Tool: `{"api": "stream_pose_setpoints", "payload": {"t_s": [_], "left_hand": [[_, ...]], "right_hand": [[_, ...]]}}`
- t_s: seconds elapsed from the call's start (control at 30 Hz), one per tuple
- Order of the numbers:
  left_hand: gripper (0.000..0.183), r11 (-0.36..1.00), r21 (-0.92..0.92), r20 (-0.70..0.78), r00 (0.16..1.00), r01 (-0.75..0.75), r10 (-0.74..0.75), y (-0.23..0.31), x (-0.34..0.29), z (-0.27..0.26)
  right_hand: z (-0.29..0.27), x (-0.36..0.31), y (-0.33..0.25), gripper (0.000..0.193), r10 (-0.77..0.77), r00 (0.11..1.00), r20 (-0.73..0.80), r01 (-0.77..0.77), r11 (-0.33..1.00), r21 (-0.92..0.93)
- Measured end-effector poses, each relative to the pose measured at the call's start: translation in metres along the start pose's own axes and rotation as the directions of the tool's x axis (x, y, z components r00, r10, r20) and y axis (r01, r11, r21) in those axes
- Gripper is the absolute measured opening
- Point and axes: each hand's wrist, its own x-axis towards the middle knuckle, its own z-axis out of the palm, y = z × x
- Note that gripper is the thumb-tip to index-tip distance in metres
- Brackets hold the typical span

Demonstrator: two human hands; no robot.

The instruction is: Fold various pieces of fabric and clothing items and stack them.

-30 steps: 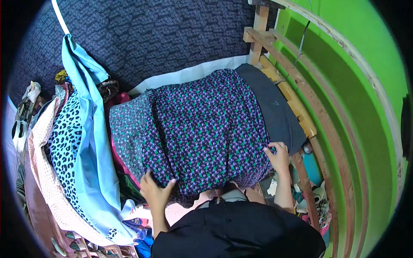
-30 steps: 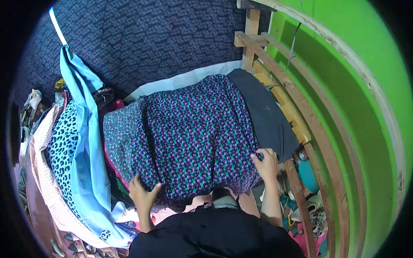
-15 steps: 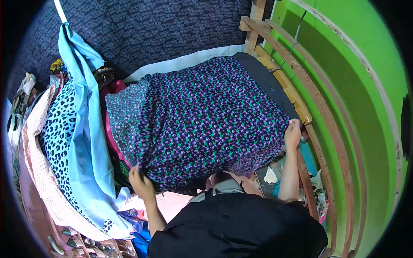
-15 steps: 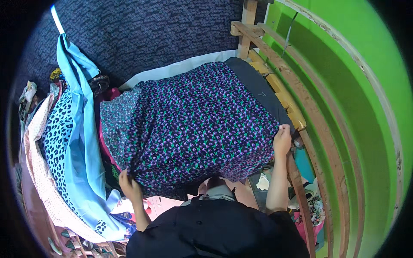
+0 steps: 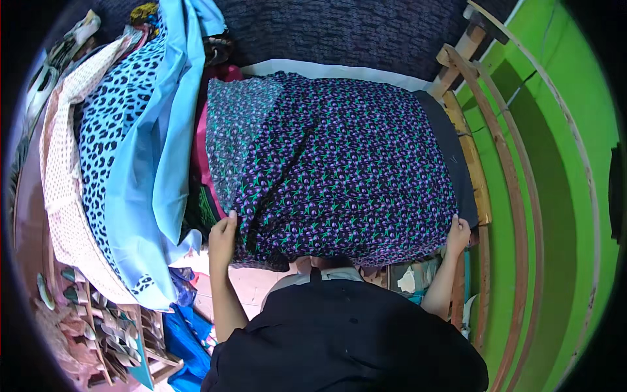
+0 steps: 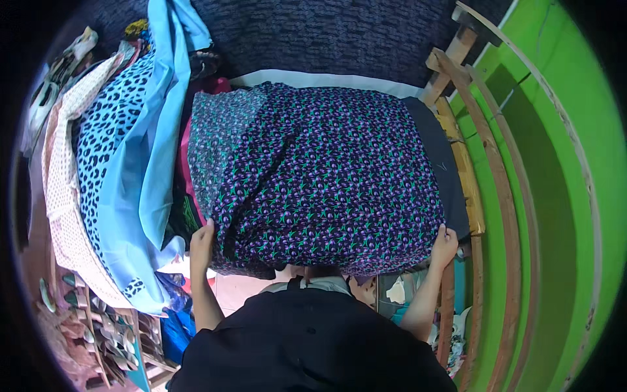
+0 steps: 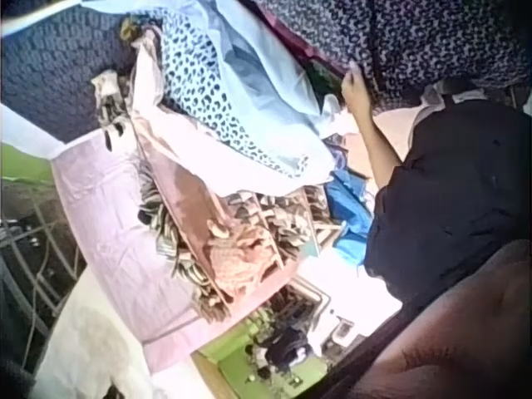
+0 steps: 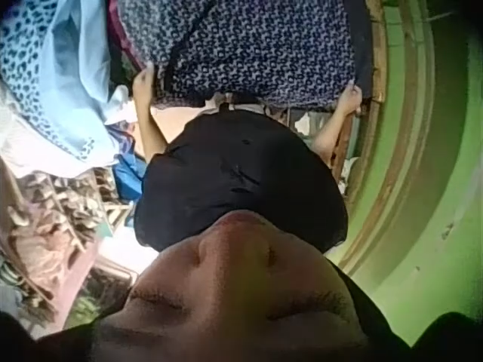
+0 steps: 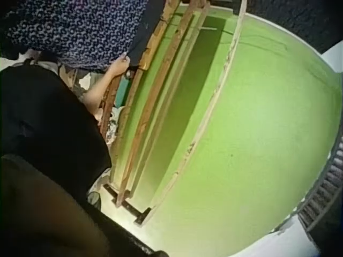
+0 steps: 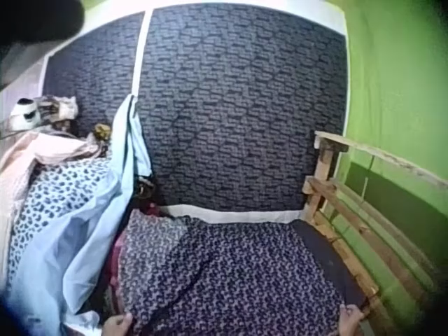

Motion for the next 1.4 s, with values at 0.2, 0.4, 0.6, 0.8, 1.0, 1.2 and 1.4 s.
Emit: {"api": "stream_pose_setpoints", "payload": {"t_s": [0.2,0.4,0.6,0.8,1.0,1.2,1.4], "left_hand": [[0.025,0.829,-0.421,-0.314,0.917,-0.368,0.247,-0.007,0.019,-0.021],[0.053,0.940,-0.237,-0.018,0.968,-0.246,0.249,0.027,0.016,-0.002],[0.025,0.971,-0.144,-0.072,0.981,-0.188,0.179,0.028,0.029,-0.008],[0.025,0.897,-0.237,-0.326,0.901,-0.372,0.287,-0.009,0.069,-0.025],[0.037,0.924,-0.228,-0.406,0.892,-0.307,0.196,-0.018,0.070,-0.035],[0.050,0.943,-0.216,-0.060,0.967,-0.255,0.248,0.013,0.033,-0.031],[0.029,0.940,-0.051,-0.247,0.916,-0.338,0.316,0.011,0.046,-0.057]], "right_hand": [[-0.009,-0.001,0.006,0.031,0.075,0.991,0.114,-0.057,0.986,-0.155],[-0.007,0.004,0.025,0.035,0.092,0.989,0.113,-0.064,0.971,-0.230],[-0.004,0.024,0.037,0.036,0.034,0.984,0.176,-0.018,0.995,-0.096],[-0.011,0.028,0.019,0.037,-0.017,0.987,0.158,0.050,0.978,-0.205],[-0.002,0.020,0.037,0.032,-0.037,0.999,0.023,0.042,0.974,-0.223],[-0.018,-0.001,0.039,0.025,0.192,0.938,0.287,-0.248,0.953,0.175],[-0.026,0.001,0.037,0.021,0.108,0.963,0.247,-0.173,0.949,0.263]]}}
